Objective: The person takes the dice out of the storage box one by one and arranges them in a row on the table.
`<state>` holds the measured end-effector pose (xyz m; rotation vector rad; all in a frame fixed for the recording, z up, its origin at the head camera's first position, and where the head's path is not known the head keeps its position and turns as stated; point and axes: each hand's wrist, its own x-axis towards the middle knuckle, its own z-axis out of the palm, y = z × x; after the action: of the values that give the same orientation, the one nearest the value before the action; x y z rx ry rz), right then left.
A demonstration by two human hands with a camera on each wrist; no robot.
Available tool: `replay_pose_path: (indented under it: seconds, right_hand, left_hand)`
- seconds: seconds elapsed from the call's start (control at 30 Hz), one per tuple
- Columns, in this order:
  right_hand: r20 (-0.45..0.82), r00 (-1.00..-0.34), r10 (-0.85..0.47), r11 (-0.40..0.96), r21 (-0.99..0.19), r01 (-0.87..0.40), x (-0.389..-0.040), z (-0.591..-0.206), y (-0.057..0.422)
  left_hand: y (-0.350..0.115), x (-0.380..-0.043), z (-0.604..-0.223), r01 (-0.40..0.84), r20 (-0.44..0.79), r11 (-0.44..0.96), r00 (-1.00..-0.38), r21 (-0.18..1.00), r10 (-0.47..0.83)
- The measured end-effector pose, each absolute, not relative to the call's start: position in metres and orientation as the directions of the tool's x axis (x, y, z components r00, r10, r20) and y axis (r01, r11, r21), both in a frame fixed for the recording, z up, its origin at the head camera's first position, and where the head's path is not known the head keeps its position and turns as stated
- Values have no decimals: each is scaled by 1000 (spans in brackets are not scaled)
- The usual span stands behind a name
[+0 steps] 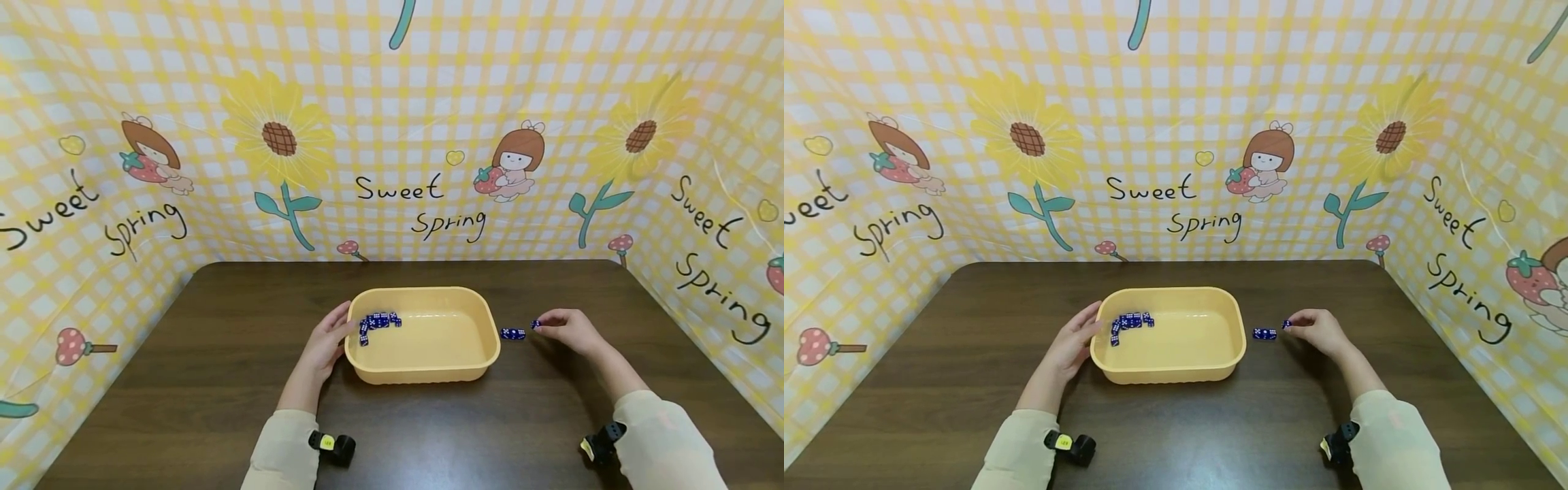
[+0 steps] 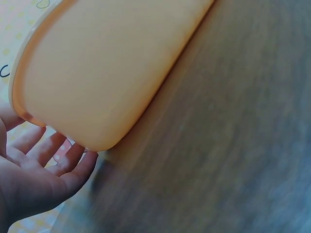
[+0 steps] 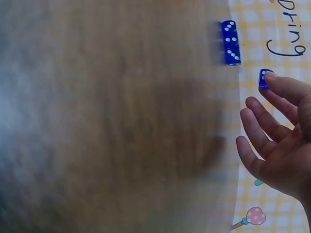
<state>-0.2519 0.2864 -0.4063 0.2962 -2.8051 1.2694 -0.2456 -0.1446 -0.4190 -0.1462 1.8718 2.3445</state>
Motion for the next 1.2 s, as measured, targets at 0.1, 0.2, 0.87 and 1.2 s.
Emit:
replay_pose_path:
  seconds: [0.1, 0.2, 0.87, 1.2]
  right_hand:
    - [128, -979, -160, 674, -710, -203, -253, -410, 285]
    - [128, -978, -166, 697, -687, -208, -254, -413, 283]
    - [108, -982, -158, 706, -683, -189, -255, -424, 280]
    - [100, -983, -155, 715, -675, -182, -253, -422, 276]
  left_hand:
    - [-144, -245, -419, -166, -159, -221, -986, 961, 48]
    - [-145, -245, -418, -164, -158, -217, -986, 962, 46]
    - [-145, -245, -419, -160, -153, -209, -987, 965, 49]
    - [-145, -245, -420, -159, -151, -219, -987, 963, 51]
